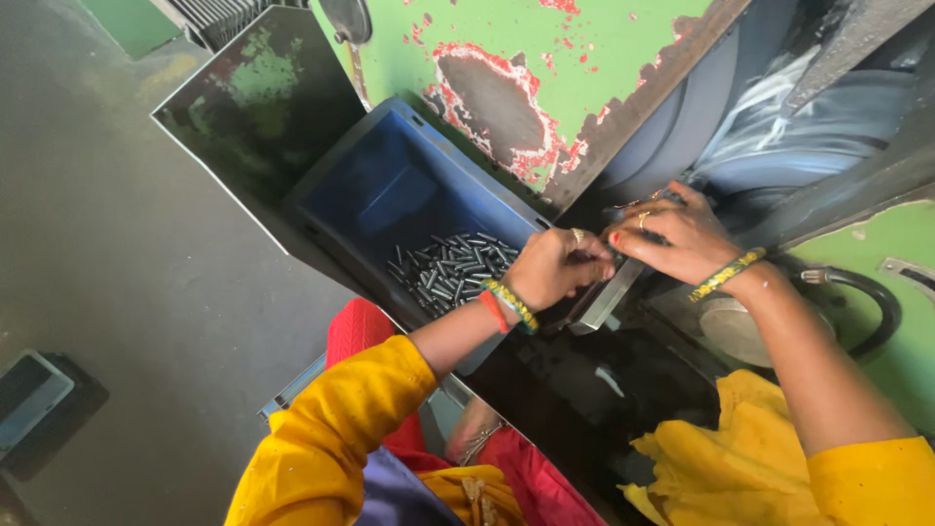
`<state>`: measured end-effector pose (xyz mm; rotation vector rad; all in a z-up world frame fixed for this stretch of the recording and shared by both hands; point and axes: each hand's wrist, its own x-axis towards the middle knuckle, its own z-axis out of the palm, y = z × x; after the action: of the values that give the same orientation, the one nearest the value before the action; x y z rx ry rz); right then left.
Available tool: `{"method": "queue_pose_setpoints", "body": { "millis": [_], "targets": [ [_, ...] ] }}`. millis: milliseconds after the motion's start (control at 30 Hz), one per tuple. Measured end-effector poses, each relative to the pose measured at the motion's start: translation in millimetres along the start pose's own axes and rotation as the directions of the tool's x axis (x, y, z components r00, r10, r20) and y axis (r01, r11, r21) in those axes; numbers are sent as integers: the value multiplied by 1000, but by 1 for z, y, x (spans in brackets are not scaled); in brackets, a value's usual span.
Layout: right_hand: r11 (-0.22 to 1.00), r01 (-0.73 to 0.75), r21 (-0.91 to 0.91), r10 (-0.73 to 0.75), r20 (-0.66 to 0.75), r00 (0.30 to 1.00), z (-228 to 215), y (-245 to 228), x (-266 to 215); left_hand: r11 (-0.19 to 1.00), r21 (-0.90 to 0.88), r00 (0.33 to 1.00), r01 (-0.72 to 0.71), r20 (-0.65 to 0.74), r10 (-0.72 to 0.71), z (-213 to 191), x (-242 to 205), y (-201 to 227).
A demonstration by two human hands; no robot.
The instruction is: The person repeatedly picks small metal rods from a blue bin and presses them against a rotating grinding wheel to deburr or shape the ends. Finished rods are placed back into the bin. The process is continuous and repetitive throughout the clip.
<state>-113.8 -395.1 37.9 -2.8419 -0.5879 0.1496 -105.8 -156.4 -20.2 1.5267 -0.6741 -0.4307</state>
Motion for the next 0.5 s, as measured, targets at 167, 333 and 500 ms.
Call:
{"method": "queue_pose_setpoints", "body": {
  "millis": [167, 333, 500],
  "targets": [
    [964, 20, -265, -13, 28, 1000, 2, -11, -2, 944, 181, 961, -274, 8, 277, -16, 7, -9],
    [969, -112, -219, 145, 142, 979, 0, -19, -1, 686, 727, 989, -32, -77, 128, -64, -18, -40],
    [979, -86, -186, 105, 97, 990, 2, -16, -2, 356, 935, 992, -6, 50, -114, -81, -30, -97]
  ]
}}
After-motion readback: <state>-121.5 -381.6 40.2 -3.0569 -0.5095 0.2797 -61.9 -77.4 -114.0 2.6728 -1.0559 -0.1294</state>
